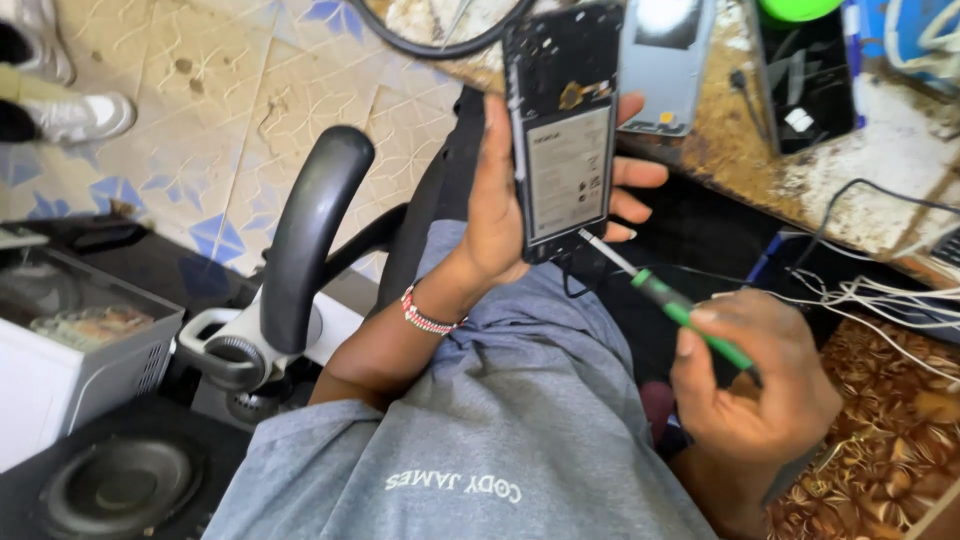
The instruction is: Using a precision screwdriver to fasten screws into the internal frame of a mobile phone during a repair process.
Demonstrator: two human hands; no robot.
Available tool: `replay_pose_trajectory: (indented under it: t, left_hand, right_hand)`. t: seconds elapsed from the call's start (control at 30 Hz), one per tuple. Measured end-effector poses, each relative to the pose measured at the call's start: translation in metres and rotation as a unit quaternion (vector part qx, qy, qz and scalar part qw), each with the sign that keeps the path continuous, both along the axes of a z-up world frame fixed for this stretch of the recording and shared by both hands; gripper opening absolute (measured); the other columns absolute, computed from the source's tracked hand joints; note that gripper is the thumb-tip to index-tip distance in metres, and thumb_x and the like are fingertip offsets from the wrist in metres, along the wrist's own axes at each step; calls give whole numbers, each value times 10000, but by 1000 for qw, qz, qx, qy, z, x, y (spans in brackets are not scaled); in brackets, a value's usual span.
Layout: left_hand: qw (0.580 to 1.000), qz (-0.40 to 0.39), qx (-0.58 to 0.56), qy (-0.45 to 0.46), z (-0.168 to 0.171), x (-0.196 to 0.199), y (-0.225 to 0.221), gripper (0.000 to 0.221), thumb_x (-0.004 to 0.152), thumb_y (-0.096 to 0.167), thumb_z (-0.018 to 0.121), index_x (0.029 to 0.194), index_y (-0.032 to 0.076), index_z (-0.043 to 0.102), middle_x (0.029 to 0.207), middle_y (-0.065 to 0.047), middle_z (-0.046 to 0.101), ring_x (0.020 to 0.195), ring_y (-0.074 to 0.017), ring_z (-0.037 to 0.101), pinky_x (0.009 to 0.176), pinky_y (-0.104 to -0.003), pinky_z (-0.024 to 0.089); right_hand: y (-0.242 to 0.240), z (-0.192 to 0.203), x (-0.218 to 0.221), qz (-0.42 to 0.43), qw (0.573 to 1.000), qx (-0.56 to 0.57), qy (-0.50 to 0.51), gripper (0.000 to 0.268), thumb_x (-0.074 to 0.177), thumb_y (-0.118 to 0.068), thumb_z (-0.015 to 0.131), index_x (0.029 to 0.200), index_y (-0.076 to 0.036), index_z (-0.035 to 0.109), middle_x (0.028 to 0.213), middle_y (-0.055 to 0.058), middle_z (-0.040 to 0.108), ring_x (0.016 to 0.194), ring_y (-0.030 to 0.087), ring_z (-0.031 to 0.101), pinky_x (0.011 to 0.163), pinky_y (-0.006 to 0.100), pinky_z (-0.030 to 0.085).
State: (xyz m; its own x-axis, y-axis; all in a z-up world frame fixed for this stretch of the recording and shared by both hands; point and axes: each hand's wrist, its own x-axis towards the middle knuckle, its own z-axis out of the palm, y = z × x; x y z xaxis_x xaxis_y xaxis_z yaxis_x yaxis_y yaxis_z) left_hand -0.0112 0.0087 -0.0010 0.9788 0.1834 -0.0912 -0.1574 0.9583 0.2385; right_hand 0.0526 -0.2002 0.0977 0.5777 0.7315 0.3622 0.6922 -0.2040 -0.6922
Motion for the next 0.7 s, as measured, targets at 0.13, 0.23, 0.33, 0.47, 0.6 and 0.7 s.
replay_pose_trajectory:
  t: [0.13,0.23,0.33,0.47,0.6,0.7]
  left_hand:
    - [997,26,46,59,11,-1,1,1068,892,833,304,1633,66,356,1236,-239,712,984,-282,746,826,-422,639]
    - [992,38,89,83,13,-1,1,1044,886,827,309,1603,75,405,1198,-205,731,951,-253,747,813,-401,638]
    - [986,39,123,109,15,0,1,1024,876,827,307,1589,103,433,1178,-174,738,937,-229,743,807,-381,626]
    - [975,55,162,139,17,1,-2,1015,871,828,296,1573,114,459,1149,-143,744,908,-200,731,790,-338,608]
    - [960,84,208,165,15,2,-5,960,908,806,267,1556,133,487,1128,-121,756,896,-172,729,789,-332,612]
    - [959,81,208,173,13,3,-5,968,897,816,256,1558,147,484,1130,-115,754,895,-168,726,780,-326,601]
  right_hand:
    - [11,13,-8,61,996,-58,11,34,991,114,649,1016,90,643,994,250,654,907,370,643,887,476,566]
    - [9,6,-6,75,996,-53,3,84,984,125,666,1045,70,646,1016,223,655,916,351,650,881,443,575]
    - [10,4,-4,86,995,-56,-6,68,968,119,681,1017,83,649,996,234,660,919,345,669,863,429,599]
    - [14,2,-3,98,994,-49,-14,58,965,111,677,993,76,640,967,228,664,883,339,656,848,447,582]
    - [12,1,-4,96,994,-45,-10,69,965,118,707,990,79,656,985,227,665,912,338,657,852,440,591]
    - [13,3,-4,96,994,-50,-25,49,973,104,700,976,75,660,981,222,672,912,346,652,868,454,583]
